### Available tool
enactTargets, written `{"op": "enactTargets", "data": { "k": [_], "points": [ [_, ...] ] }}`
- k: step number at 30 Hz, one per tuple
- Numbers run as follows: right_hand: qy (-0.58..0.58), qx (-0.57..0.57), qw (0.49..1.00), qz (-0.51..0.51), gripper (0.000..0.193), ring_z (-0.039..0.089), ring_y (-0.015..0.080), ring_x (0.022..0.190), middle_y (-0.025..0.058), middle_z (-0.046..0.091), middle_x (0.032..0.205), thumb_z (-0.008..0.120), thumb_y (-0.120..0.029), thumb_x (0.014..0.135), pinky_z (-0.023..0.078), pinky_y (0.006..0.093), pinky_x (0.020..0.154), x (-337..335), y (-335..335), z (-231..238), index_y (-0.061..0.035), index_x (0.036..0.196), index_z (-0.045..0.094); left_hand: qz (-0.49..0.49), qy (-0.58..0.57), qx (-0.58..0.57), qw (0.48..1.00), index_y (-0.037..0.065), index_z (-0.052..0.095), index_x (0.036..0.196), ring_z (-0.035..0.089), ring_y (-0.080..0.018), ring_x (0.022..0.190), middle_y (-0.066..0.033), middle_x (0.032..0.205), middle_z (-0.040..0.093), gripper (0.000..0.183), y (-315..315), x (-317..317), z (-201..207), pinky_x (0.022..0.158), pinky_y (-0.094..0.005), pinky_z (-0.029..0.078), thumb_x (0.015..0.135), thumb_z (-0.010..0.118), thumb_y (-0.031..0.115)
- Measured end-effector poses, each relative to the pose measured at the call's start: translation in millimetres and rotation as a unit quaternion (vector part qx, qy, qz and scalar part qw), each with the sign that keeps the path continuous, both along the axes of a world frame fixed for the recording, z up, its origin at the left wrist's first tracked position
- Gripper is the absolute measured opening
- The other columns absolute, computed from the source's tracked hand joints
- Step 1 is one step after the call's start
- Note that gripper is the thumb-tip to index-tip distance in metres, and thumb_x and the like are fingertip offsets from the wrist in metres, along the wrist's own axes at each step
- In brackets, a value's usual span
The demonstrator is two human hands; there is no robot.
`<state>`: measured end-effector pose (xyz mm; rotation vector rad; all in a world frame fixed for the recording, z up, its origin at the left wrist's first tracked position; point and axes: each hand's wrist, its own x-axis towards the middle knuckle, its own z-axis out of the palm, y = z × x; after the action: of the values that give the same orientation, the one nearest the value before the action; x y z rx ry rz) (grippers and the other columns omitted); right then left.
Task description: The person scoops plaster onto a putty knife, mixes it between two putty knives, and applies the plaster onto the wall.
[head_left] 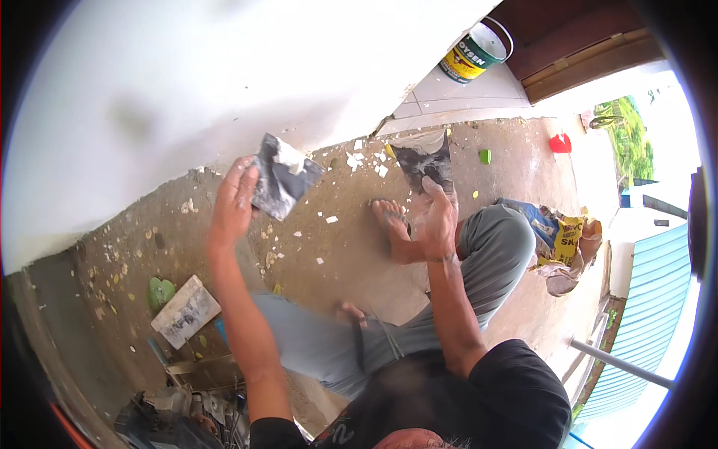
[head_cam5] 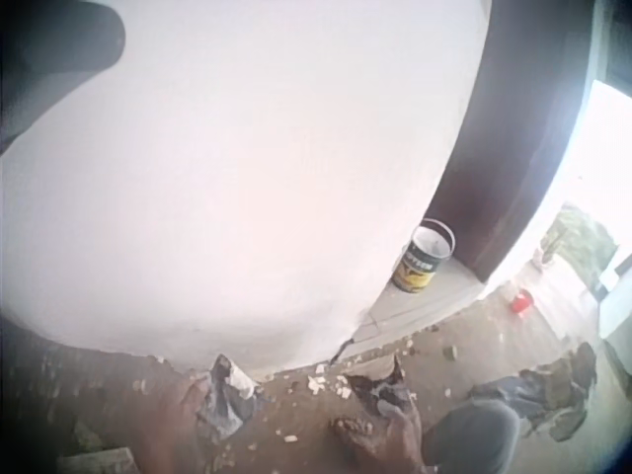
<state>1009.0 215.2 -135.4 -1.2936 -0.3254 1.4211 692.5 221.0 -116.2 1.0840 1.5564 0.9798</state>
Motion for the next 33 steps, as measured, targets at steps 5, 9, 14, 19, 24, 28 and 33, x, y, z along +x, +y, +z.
{"op": "enactTargets", "data": {
  "k": [5,9,14,19,24,28,33],
  "points": [
    [-0.305,0.461,0.821,0.140,0.023,0.053,0.0289,0.121,0.0175,0.064,0.119,0.057,-0.009,0.092,0.038,0.0402,0.105,-12.5,16.8,52.7,-0.0015,0.110,0.069,-0.077,-0.123,0.042,0.989,0.006,0.056,0.121,0.049,-0.0014,0.060,0.0040,0.083,0.058,0.037,5.9,45.4,8.1,0.046,-0.0194,0.037,0.100,0.050,0.037],
    [-0.260,0.547,0.771,0.196,0.023,0.052,0.0378,0.121,0.0185,0.066,0.116,0.060,-0.016,0.090,0.037,0.0514,0.104,-21.4,23.2,56.5,-0.0020,0.105,0.071,-0.101,-0.120,0.049,0.986,0.005,0.057,0.120,0.052,-0.0027,0.067,0.0035,0.085,0.059,0.038,3.7,52.5,24.5,0.053,-0.0195,0.041,0.100,0.050,0.036],
    [-0.287,0.544,0.760,0.207,0.025,0.052,0.0324,0.121,0.0149,0.068,0.114,0.061,-0.001,0.078,0.038,0.0451,0.104,-42.9,21.1,44.7,-0.0028,0.101,0.073,-0.098,-0.094,0.151,0.979,0.001,0.058,0.120,0.055,-0.0086,0.081,-0.0016,0.092,0.062,0.036,2.3,56.3,20.1,0.072,-0.0247,0.045,0.101,0.050,0.031],
    [-0.330,0.500,0.790,0.126,0.020,0.057,0.0323,0.115,0.0142,0.068,0.113,0.059,-0.006,0.086,0.040,0.0450,0.101,-63.8,19.9,18.8,-0.0043,0.102,0.072,-0.080,-0.078,0.180,0.977,-0.002,0.059,0.119,0.055,-0.0132,0.090,-0.0061,0.097,0.063,0.035,-6.8,54.6,23.5,0.084,-0.0271,0.044,0.101,0.049,0.027],
    [-0.389,0.366,0.828,0.173,0.032,0.056,0.0218,0.118,0.0115,0.067,0.117,0.048,0.005,0.090,0.044,0.0321,0.102,-68.5,22.7,-15.5,-0.0053,0.109,0.071,-0.056,-0.046,0.156,0.985,-0.003,0.059,0.116,0.054,-0.0122,0.088,-0.0059,0.097,0.062,0.033,-11.4,46.5,18.7,0.083,-0.0258,0.043,0.101,0.048,0.024],
    [-0.138,0.225,0.951,0.159,0.032,0.058,0.0183,0.112,0.0093,0.065,0.121,0.046,0.004,0.090,0.040,0.0309,0.104,-49.1,4.1,-75.5,0.0027,0.119,0.062,-0.019,-0.013,0.188,0.982,-0.002,0.058,0.114,0.051,-0.0120,0.080,-0.0029,0.092,0.060,0.032,-4.1,38.8,16.4,0.074,-0.0272,0.044,0.102,0.046,0.025],
    [-0.004,0.081,0.992,0.094,0.027,0.061,0.0156,0.102,0.0069,0.063,0.114,0.051,-0.002,0.093,0.047,0.0302,0.093,-15.3,-3.9,-77.1,0.0064,0.118,0.058,-0.006,0.076,0.149,0.986,-0.003,0.056,0.115,0.044,-0.0124,0.071,-0.0063,0.082,0.056,0.035,7.1,24.8,-4.4,0.066,-0.0295,0.041,0.103,0.043,0.027]
  ]
}}
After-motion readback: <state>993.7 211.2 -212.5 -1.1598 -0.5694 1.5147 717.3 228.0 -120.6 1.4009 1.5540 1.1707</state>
